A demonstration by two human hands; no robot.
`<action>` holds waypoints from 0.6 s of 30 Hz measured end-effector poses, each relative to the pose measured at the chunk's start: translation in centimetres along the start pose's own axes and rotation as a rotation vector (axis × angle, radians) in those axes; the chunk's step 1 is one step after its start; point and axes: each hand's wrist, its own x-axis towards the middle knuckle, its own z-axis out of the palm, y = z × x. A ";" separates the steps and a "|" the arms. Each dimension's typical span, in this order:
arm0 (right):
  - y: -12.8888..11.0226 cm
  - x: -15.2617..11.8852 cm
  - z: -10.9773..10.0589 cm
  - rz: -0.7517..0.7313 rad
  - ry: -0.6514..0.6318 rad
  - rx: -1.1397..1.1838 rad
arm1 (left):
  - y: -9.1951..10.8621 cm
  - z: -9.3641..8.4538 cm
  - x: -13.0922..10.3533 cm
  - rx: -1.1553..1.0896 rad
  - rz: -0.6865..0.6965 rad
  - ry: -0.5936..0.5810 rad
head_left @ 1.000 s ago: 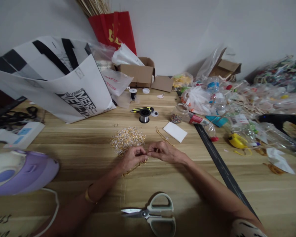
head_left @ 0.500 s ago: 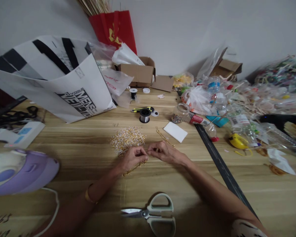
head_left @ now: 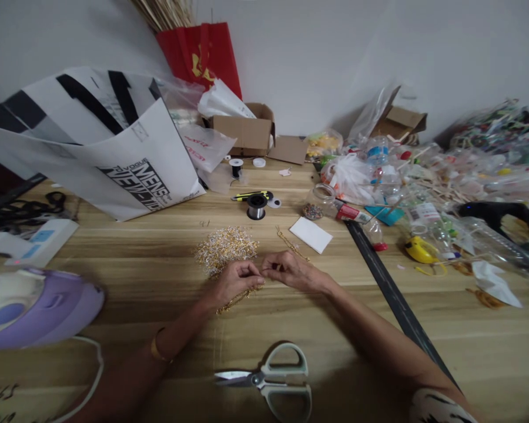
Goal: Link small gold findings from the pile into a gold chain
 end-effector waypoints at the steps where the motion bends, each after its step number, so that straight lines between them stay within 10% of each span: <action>1: 0.1 0.0 0.0 -0.004 -0.004 0.014 | 0.1 0.0 0.0 -0.014 -0.011 0.002; 18: 0.5 0.0 -0.1 -0.032 -0.052 0.141 | 1.0 -0.4 0.2 -0.124 -0.078 0.011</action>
